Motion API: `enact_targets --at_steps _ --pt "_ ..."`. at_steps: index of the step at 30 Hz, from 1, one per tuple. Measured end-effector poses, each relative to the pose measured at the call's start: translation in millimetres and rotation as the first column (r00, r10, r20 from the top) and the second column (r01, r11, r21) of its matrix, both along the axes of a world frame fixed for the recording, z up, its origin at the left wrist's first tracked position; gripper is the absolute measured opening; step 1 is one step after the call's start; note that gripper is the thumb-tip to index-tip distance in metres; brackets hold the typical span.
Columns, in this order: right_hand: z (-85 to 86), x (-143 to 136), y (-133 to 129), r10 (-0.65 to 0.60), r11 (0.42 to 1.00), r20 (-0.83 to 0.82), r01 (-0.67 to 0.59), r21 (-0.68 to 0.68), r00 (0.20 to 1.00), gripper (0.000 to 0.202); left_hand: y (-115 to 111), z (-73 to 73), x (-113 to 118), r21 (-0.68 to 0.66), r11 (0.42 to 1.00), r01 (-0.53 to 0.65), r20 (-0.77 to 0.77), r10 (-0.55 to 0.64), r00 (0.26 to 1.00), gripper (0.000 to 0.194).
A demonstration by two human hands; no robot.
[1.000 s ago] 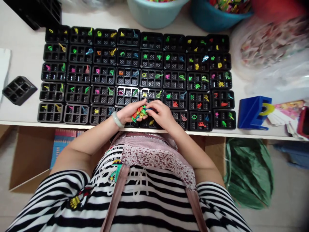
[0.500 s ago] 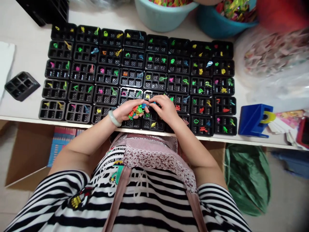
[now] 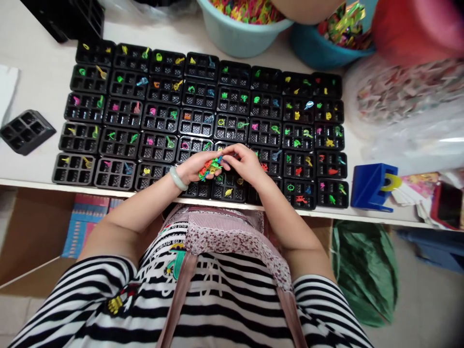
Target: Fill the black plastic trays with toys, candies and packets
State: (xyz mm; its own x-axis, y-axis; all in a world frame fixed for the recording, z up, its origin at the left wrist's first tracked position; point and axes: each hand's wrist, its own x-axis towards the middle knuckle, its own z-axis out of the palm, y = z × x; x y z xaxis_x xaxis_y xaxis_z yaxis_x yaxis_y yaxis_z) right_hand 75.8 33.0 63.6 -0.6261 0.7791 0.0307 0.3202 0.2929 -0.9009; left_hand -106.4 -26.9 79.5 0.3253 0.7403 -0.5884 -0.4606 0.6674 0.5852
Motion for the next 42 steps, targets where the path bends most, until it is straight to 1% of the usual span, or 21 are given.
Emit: enact_targets --at_steps 3,5,6,8,11,13,15,18,20,22,24,26,28,29,30,32,34,35,38,40,42 --pt "3.4 -1.9 1.3 0.028 0.987 0.092 -0.042 0.154 0.995 0.011 4.3 -1.9 2.6 0.001 1.000 -0.018 0.005 0.018 1.000 0.025" --pt "3.2 -3.8 2.0 0.026 0.981 0.116 -0.047 0.189 0.993 0.009 7.4 -1.1 2.7 0.004 1.000 -0.015 0.006 0.015 1.000 0.026" --pt "1.8 -4.6 3.4 0.016 0.983 0.106 -0.034 0.178 0.994 0.006 9.4 -0.4 2.2 0.003 1.000 -0.014 0.005 0.014 1.000 0.026" --pt "-2.8 -5.1 9.6 -0.008 0.996 0.042 0.005 0.090 0.999 0.004 14.0 1.5 0.6 -0.004 1.000 -0.014 0.001 0.014 1.000 0.026" --pt "-9.8 -3.9 26.8 -0.075 0.991 -0.092 0.065 -0.115 0.993 0.014 22.4 4.0 -2.0 0.001 0.999 -0.034 -0.002 0.034 0.999 0.023" --pt "-10.8 -3.1 39.9 -0.129 0.980 -0.136 0.106 -0.168 0.982 0.019 28.1 4.9 -3.1 0.015 0.999 -0.049 -0.002 0.049 0.999 0.020" --pt "-8.5 -3.3 50.2 -0.121 0.987 -0.127 0.106 -0.123 0.984 0.021 33.4 5.1 -3.7 0.026 0.998 -0.065 -0.008 0.065 0.998 0.019" --pt "-5.0 -5.8 55.9 -0.022 1.000 -0.063 0.022 0.006 0.998 0.024 39.4 4.5 -4.5 0.005 0.996 -0.085 -0.016 0.085 0.996 0.021" --pt "-6.9 -8.3 54.1 -0.032 0.999 -0.013 0.032 0.032 0.999 0.026 41.8 4.0 -5.2 -0.003 0.994 -0.112 -0.009 0.112 0.994 0.024" --pt "-12.4 -11.1 50.3 -0.097 0.994 0.010 0.097 -0.042 0.995 0.032 42.9 3.6 -6.0 0.025 0.989 -0.149 0.002 0.149 0.989 0.024" --pt "-18.9 -13.9 47.3 -0.138 0.971 -0.020 0.131 -0.199 0.990 0.037 43.3 3.2 -6.6 0.070 0.982 -0.174 0.009 0.174 0.985 0.022" --pt "-23.7 -15.8 46.9 -0.147 0.929 -0.075 0.111 -0.353 0.986 0.038 43.1 3.0 -6.9 0.104 0.978 -0.183 0.007 0.183 0.983 0.019" --pt "-25.4 -16.2 50.2 -0.149 0.906 -0.080 0.104 -0.410 0.986 0.032 42.7 3.2 -7.6 0.131 0.970 -0.203 0.003 0.205 0.979 0.018" --pt "-25.1 -15.8 53.1 -0.158 0.916 -0.057 0.125 -0.380 0.986 0.027 42.5 3.5 -8.2 0.140 0.965 -0.221 -0.003 0.223 0.975 0.018" --pt "-24.3 -15.1 56.7 -0.173 0.938 -0.024 0.157 -0.309 0.985 0.020 42.1 3.9 -9.1 0.144 0.960 -0.241 -0.011 0.245 0.970 0.017" --pt "-21.8 -13.3 64.2 -0.200 0.976 0.052 0.204 -0.079 0.978 0.008 41.4 5.1 -11.2 0.134 0.952 -0.274 -0.037 0.281 0.959 0.013" --pt "-18.6 -11.9 70.1 -0.194 0.975 0.132 0.177 0.135 0.972 0.003 40.8 6.5 -13.3 0.108 0.952 -0.285 -0.058 0.293 0.954 0.011" --pt "-16.8 -11.5 71.6 -0.180 0.970 0.170 0.146 0.195 0.969 0.004 40.5 7.0 -14.1 0.093 0.955 -0.283 -0.063 0.289 0.955 0.010" --pt "-10.7 -11.2 68.0 -0.160 0.965 0.187 0.113 0.238 0.969 0.004 40.2 7.2 -14.6 0.061 0.967 -0.249 -0.062 0.252 0.966 0.012" --pt "-6.5 -11.7 59.3 -0.117 0.976 0.125 0.090 0.199 0.985 0.009 40.1 5.5 -12.8 0.054 0.979 -0.196 -0.049 0.199 0.979 0.013" --pt "-3.1 -12.6 48.4 -0.044 0.986 0.075 0.031 0.162 0.996 0.012 40.2 2.8 -9.3 0.056 0.990 -0.130 -0.019 0.131 0.991 0.010"
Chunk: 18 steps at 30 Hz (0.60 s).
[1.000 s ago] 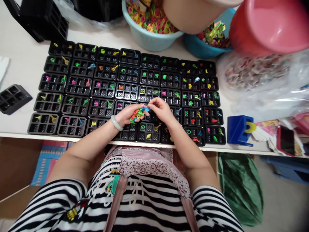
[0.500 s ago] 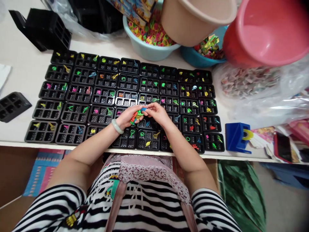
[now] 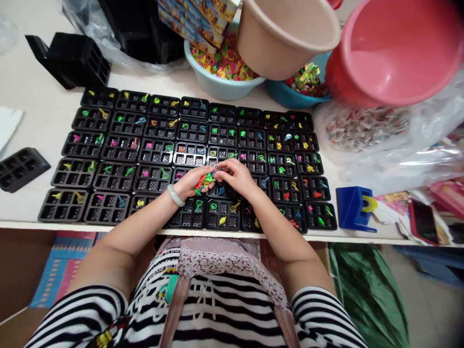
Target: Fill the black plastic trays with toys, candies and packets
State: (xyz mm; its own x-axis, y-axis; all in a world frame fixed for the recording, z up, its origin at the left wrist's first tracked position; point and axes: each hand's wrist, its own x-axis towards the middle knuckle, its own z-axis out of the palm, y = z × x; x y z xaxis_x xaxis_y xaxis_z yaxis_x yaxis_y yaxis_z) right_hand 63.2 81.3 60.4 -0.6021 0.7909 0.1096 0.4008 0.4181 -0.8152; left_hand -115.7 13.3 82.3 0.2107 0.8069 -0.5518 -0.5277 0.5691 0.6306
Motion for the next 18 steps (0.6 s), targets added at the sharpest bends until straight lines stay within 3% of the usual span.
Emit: enact_targets --at_steps 3,7,9,12,15,18 --pt "1.0 1.4 -12.3 0.027 1.000 -0.014 -0.026 0.011 1.000 0.009 1.6 -4.0 6.7 0.021 0.995 0.095 0.051 -0.096 0.994 0.015" --pt "-1.8 22.9 -7.4 -0.086 0.994 -0.069 0.081 -0.068 0.994 0.008 6.9 -5.7 14.3 0.028 0.985 0.167 0.092 -0.169 0.981 0.016" --pt "-2.5 44.3 5.1 -0.210 0.977 -0.058 0.207 -0.053 0.976 0.011 10.0 -5.4 16.4 0.014 0.988 0.152 0.103 -0.152 0.983 0.017" --pt "-3.6 78.6 29.6 -0.367 0.928 0.071 0.360 0.101 0.927 0.008 13.1 -4.0 17.5 -0.015 0.994 0.107 0.101 -0.105 0.989 0.022" --pt "-4.9 95.7 43.2 -0.378 0.924 0.228 0.348 0.161 0.897 0.009 13.4 -1.0 17.9 -0.059 0.997 0.050 0.083 -0.045 0.996 0.025" --pt "-0.8 82.3 30.0 -0.315 0.943 0.203 0.281 0.180 0.927 0.013 10.3 3.6 20.2 -0.090 0.996 0.008 0.067 -0.002 0.998 0.025"
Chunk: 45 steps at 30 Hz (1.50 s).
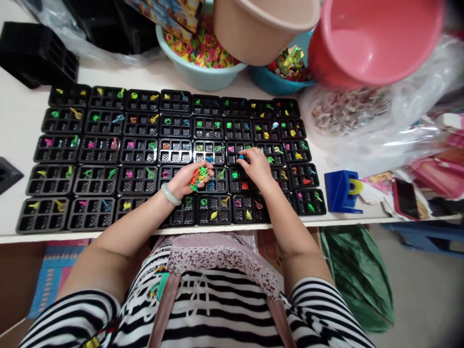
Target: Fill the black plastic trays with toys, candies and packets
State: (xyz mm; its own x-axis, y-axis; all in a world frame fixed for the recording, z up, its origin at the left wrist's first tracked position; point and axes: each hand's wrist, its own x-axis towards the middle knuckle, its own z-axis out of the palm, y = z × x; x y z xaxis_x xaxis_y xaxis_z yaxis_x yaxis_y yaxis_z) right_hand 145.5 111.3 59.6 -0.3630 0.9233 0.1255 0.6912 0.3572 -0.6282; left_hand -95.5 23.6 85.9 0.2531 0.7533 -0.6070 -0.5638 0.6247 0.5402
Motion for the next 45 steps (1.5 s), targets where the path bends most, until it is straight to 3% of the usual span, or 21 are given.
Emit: enact_targets --at_steps 2,5,7,10,14,18,21,23,25,27,31,36,43,45 --pt "7.8 -22.6 -22.6 0.134 0.991 -0.107 -0.132 0.023 0.985 0.016 -3.5 3.1 3.0 -0.018 1.000 -0.023 -0.015 0.022 1.000 0.028" --pt "21.9 -60.5 -60.8 0.395 0.917 -0.202 -0.396 0.041 0.896 0.023 -9.7 7.4 7.3 -0.050 0.992 -0.116 -0.049 0.114 0.992 0.036" --pt "27.5 -80.5 -79.0 0.472 0.880 -0.197 -0.471 0.054 0.859 0.023 -14.3 10.6 7.4 -0.071 0.980 -0.184 -0.076 0.179 0.981 0.040" --pt "26.9 -99.4 -91.1 0.481 0.874 -0.210 -0.484 0.044 0.851 0.012 -22.3 15.5 0.5 -0.102 0.974 -0.203 -0.094 0.194 0.976 0.048" --pt "18.0 -115.9 -93.6 0.489 0.847 -0.344 -0.530 -0.032 0.802 0.007 -36.6 17.6 -19.3 -0.102 0.986 -0.134 -0.092 0.125 0.988 0.053" --pt "9.1 -132.7 -96.7 0.354 0.818 -0.520 -0.527 -0.231 0.778 0.008 -56.3 12.7 -41.6 -0.125 0.991 -0.048 -0.149 0.029 0.988 0.051" --pt "7.3 -136.6 -104.0 0.225 0.735 -0.612 -0.544 -0.404 0.758 0.019 -74.1 7.7 -56.2 -0.097 0.995 0.024 -0.146 -0.039 0.989 0.043" --pt "9.4 -131.7 -111.8 0.201 0.693 -0.628 -0.562 -0.451 0.752 0.022 -86.8 4.6 -65.2 -0.051 0.996 0.068 -0.120 -0.073 0.990 0.032" --pt "12.2 -123.0 -121.2 0.273 0.706 -0.584 -0.572 -0.418 0.764 0.020 -99.0 1.5 -73.9 -0.001 0.996 0.088 -0.105 -0.088 0.991 0.022" --pt "12.3 -114.4 -131.0 0.423 0.723 -0.481 -0.606 -0.332 0.768 0.014 -109.7 -1.2 -82.1 0.042 0.997 0.068 -0.121 -0.062 0.991 0.018" --pt "0.4 -107.3 -145.3 0.669 0.682 -0.210 -0.701 -0.209 0.713 0.009 -124.7 -2.4 -94.3 0.071 0.997 -0.018 -0.174 0.030 0.984 0.022" --pt "-11.3 -106.2 -146.0 0.713 0.673 -0.129 -0.724 -0.151 0.689 0.011 -138.8 2.4 -103.3 0.049 0.995 -0.091 -0.173 0.098 0.980 0.023" --pt "0.7 -106.7 -143.3 0.811 0.585 0.069 -0.804 -0.103 0.581 0.027 -153.2 0.5 -115.8 0.092 0.982 -0.163 -0.242 0.181 0.953 0.020" --pt "2.2 -107.1 -146.0 0.808 0.589 0.089 -0.802 -0.096 0.583 0.032 -155.7 1.6 -119.8 0.114 0.980 -0.161 -0.255 0.185 0.949 0.022"
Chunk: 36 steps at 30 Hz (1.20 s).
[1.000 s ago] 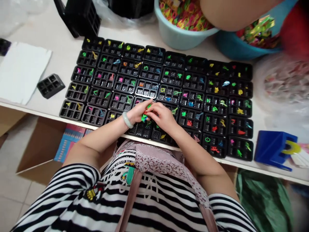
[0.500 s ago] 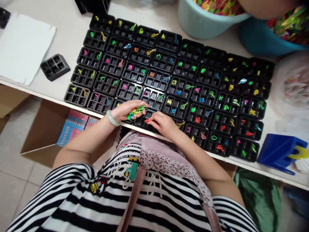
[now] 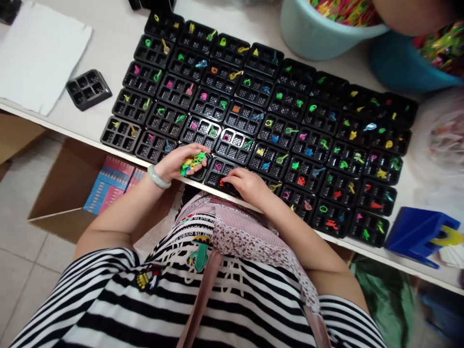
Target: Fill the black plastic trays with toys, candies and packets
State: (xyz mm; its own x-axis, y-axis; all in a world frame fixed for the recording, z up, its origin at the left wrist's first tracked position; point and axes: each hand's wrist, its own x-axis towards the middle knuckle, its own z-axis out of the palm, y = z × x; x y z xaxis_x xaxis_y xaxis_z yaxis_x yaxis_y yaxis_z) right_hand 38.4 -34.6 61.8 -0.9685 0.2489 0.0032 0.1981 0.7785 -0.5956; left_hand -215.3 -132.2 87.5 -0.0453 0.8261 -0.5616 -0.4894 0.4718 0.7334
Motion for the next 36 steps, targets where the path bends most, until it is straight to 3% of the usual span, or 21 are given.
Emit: enact_targets --at_steps 6,12,16,21,26,31,36 --pt "1.2 -1.9 3.4 -0.213 0.974 -0.172 0.196 -0.112 0.962 0.026 -9.7 5.5 -11.5 0.044 0.999 -0.005 -0.082 0.009 0.997 0.025" --pt "-6.1 -25.1 50.4 -0.345 0.939 -0.193 0.340 -0.059 0.919 0.022 -19.0 9.4 -24.4 0.041 0.996 -0.082 -0.147 0.087 0.985 0.021" --pt "-10.9 -39.6 61.1 -0.327 0.945 -0.173 0.321 -0.060 0.929 0.015 -27.0 10.4 -26.8 0.017 0.997 -0.071 -0.166 0.073 0.983 0.027" --pt "0.9 -53.6 34.3 -0.196 0.975 -0.206 0.169 -0.142 0.959 0.014 -37.6 12.9 -25.5 -0.057 0.998 -0.007 -0.241 -0.007 0.971 0.020" --pt "6.7 -73.5 11.4 -0.022 0.978 -0.152 -0.010 -0.206 0.988 0.015 -47.1 25.2 -28.3 -0.149 0.985 0.092 -0.354 -0.140 0.925 0.021" --pt "12.0 -89.8 5.7 -0.034 0.974 -0.150 -0.001 -0.227 0.988 0.013 -48.0 27.1 -33.3 -0.096 0.993 0.069 -0.313 -0.096 0.945 0.025" --pt "11.4 -116.2 -4.1 -0.140 0.942 -0.182 0.074 -0.328 0.973 0.024 -26.7 15.5 -22.8 0.029 0.998 0.061 -0.155 -0.056 0.986 0.028"
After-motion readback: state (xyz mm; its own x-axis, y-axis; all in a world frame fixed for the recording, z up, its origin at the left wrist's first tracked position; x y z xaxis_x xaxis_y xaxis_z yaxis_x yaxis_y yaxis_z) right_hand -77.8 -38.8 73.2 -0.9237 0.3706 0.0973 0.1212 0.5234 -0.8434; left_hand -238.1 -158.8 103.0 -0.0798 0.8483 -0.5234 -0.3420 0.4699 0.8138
